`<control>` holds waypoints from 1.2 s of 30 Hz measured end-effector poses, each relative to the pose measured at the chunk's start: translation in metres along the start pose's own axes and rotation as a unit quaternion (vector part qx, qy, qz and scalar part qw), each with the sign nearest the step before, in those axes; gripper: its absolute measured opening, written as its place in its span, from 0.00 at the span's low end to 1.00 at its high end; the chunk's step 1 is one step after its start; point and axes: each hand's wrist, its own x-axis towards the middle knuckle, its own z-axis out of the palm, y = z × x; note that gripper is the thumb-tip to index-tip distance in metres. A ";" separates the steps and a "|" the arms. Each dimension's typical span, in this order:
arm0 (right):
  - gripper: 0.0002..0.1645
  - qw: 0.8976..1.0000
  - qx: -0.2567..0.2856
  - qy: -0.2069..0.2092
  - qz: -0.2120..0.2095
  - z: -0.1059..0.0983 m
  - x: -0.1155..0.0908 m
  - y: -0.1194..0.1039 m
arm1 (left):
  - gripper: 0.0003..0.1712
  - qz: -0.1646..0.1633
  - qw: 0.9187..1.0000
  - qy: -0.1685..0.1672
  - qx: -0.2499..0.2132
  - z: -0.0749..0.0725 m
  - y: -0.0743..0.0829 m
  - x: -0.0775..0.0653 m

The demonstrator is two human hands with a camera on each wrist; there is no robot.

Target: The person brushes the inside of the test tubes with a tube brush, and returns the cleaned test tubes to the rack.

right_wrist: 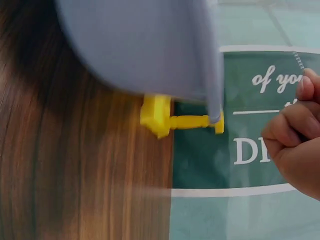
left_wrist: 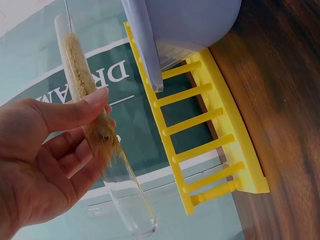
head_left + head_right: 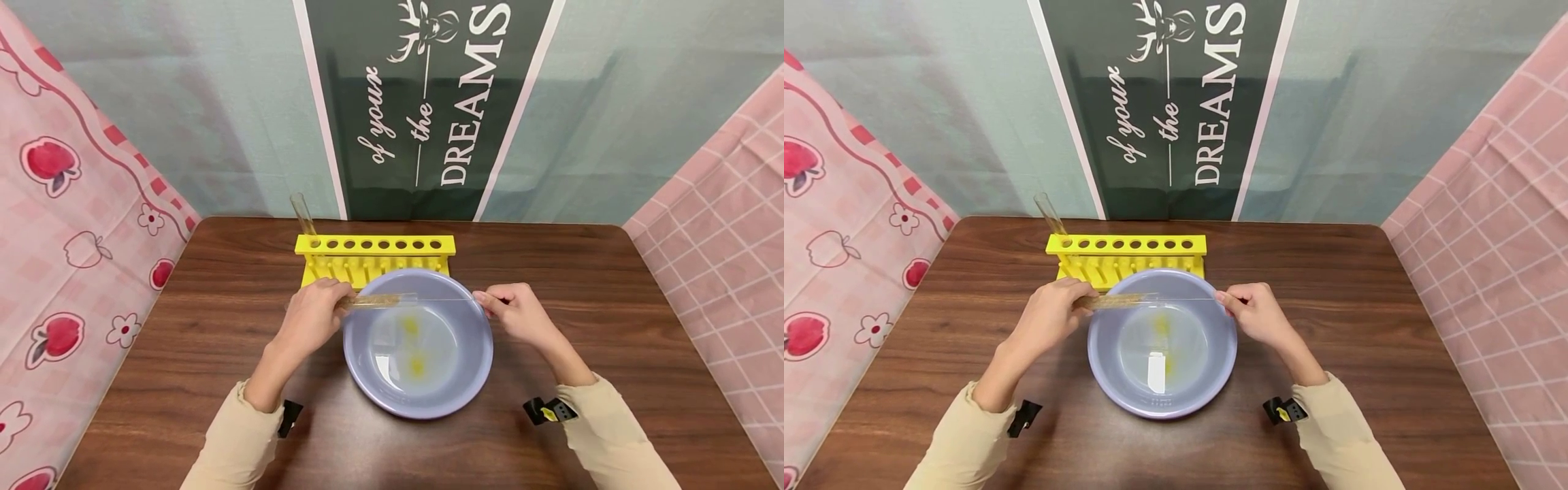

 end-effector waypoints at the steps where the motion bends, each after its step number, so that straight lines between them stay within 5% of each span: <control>1: 0.22 1.000 -0.012 0.011 -0.022 0.001 -0.001 0.002 | 0.14 -0.001 1.000 -0.002 -0.003 0.000 -0.001 0.000; 9: 0.16 0.974 -0.074 0.086 -0.195 0.005 -0.003 0.015 | 0.13 -0.007 1.000 -0.016 -0.021 0.000 -0.004 -0.002; 13: 0.16 0.967 -0.076 0.099 -0.220 0.005 -0.004 0.018 | 0.12 -0.007 0.999 -0.029 -0.031 -0.001 -0.005 -0.002; 16: 0.21 0.977 -0.054 0.089 -0.185 0.003 -0.007 0.004 | 0.12 -0.006 0.999 -0.037 -0.034 -0.001 -0.006 -0.002; 20: 0.24 0.996 0.015 0.058 -0.067 0.002 -0.011 -0.005 | 0.12 -0.004 0.999 -0.039 -0.034 -0.001 -0.006 -0.003; 26: 0.25 0.992 0.097 0.024 0.084 -0.003 -0.012 0.004 | 0.12 -0.001 0.999 -0.028 -0.022 0.000 -0.005 -0.004; 29: 0.26 0.968 0.214 0.002 0.130 -0.005 -0.011 0.001 | 0.13 0.004 1.000 -0.018 -0.012 0.001 -0.004 -0.004; 33: 0.25 0.907 0.384 -0.034 0.170 -0.009 -0.011 -0.001 | 0.13 0.012 1.000 -0.005 0.001 0.001 -0.004 -0.003; 36: 0.25 0.875 0.444 -0.058 0.184 -0.011 -0.011 0.000 | 0.14 0.014 1.000 0.000 0.006 0.001 -0.003 -0.003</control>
